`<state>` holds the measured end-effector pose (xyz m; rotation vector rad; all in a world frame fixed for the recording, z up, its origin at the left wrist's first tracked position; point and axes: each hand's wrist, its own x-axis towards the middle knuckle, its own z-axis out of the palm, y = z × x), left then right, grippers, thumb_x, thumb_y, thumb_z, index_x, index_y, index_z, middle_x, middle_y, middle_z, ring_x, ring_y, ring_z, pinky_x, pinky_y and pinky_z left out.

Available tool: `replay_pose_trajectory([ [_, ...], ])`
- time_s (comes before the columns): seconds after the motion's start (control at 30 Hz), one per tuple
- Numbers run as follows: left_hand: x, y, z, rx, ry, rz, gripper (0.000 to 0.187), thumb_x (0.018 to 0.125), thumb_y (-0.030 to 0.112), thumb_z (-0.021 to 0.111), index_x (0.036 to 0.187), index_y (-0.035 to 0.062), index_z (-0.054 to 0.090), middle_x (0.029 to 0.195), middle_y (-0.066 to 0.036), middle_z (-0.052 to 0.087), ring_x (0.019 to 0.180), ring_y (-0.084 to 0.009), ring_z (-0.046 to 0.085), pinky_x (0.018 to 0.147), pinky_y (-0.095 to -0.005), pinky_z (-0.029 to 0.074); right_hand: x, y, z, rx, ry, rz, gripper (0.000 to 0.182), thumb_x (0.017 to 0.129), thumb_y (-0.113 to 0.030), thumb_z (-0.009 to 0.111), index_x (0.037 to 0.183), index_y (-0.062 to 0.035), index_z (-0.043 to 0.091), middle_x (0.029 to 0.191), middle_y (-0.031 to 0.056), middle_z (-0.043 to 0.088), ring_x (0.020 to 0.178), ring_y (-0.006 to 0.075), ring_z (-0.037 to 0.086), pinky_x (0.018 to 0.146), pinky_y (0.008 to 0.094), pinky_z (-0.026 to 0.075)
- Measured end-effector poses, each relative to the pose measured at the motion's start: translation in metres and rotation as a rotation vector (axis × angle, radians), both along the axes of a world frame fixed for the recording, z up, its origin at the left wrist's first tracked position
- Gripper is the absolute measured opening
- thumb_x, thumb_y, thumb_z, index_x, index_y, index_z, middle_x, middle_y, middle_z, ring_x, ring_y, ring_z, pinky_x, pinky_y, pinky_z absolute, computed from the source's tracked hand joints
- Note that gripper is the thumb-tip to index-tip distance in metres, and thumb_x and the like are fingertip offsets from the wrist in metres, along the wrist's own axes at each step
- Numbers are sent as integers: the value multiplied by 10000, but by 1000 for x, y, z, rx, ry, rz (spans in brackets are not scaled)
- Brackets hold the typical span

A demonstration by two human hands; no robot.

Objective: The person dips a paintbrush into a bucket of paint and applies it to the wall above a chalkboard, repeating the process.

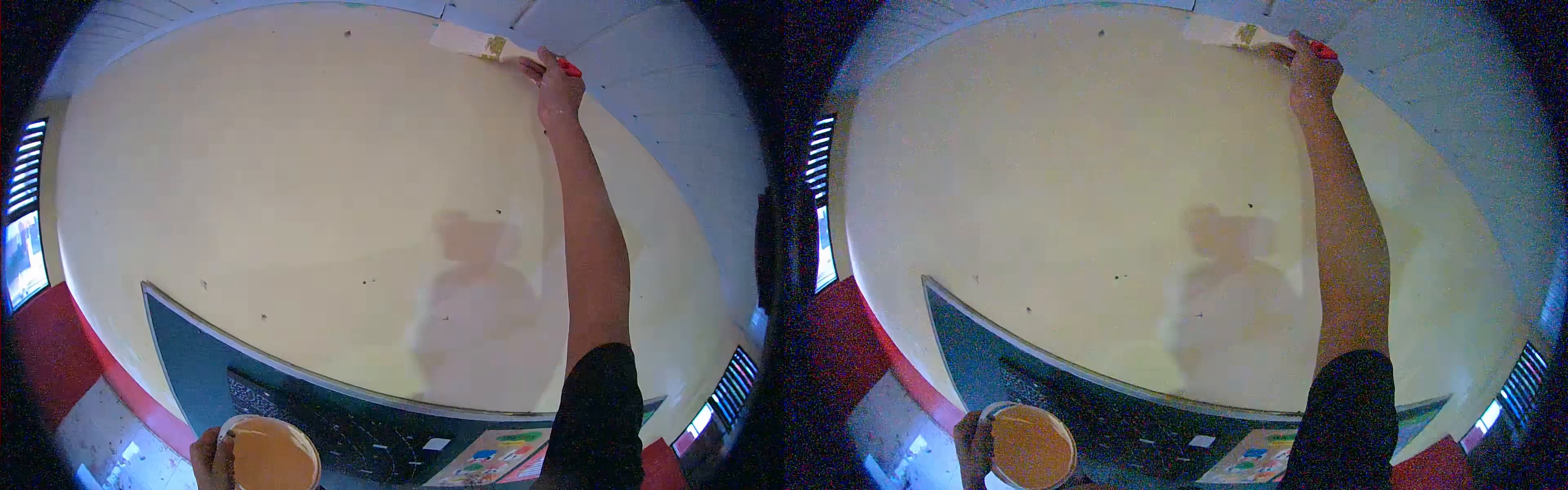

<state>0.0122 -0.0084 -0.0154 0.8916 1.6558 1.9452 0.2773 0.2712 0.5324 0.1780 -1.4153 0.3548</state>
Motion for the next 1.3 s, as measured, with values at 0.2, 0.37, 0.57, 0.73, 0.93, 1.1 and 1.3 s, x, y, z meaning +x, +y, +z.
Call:
replay_pose_trajectory([
  [0.2,2,2,6,-12,79,35,154,807,172,519,764,30,562,499,39,429,400,-31,373,351,-196,269,7,1,3,-27,52,-71,176,765,-70,579,853,46,480,761,158,587,637,255,622,597,297,524],
  [0.37,6,0,16,-3,101,25,167,811,168,514,736,26,561,493,33,420,417,-34,370,364,-207,267,16,-2,0,-5,8,-96,195,768,-72,574,875,60,481,779,176,597,641,246,623,600,287,525],
  [0.57,0,2,2,27,105,41,185,824,182,507,744,24,561,492,34,415,418,-34,351,364,-217,248,23,-7,-2,19,36,-99,195,761,-68,584,881,54,490,768,164,595,641,243,620,588,291,528],
  [0.73,-1,0,3,31,145,8,196,828,185,506,716,29,545,491,34,417,414,-34,353,360,-217,247,34,-4,0,1,12,-83,188,756,-64,587,872,51,492,783,163,594,638,248,619,591,296,530],
  [0.93,-4,8,-9,106,232,133,178,817,169,507,707,30,530,485,31,419,403,-37,352,352,-218,248,42,-3,3,3,23,-125,178,755,-63,587,859,43,489,791,162,595,637,252,620,597,295,529],
  [1.1,-6,4,-10,50,125,15,162,809,162,505,726,25,533,487,27,425,403,-40,358,354,-218,252,49,-2,3,22,26,-135,169,757,-60,583,850,42,484,769,152,589,638,253,620,598,296,531],
  [1.3,-6,13,-17,142,271,110,165,813,175,501,740,33,542,503,27,427,421,-35,364,364,-211,252,55,-7,0,17,31,-152,163,756,-65,587,839,36,490,752,127,575,635,251,621,589,294,531],
])
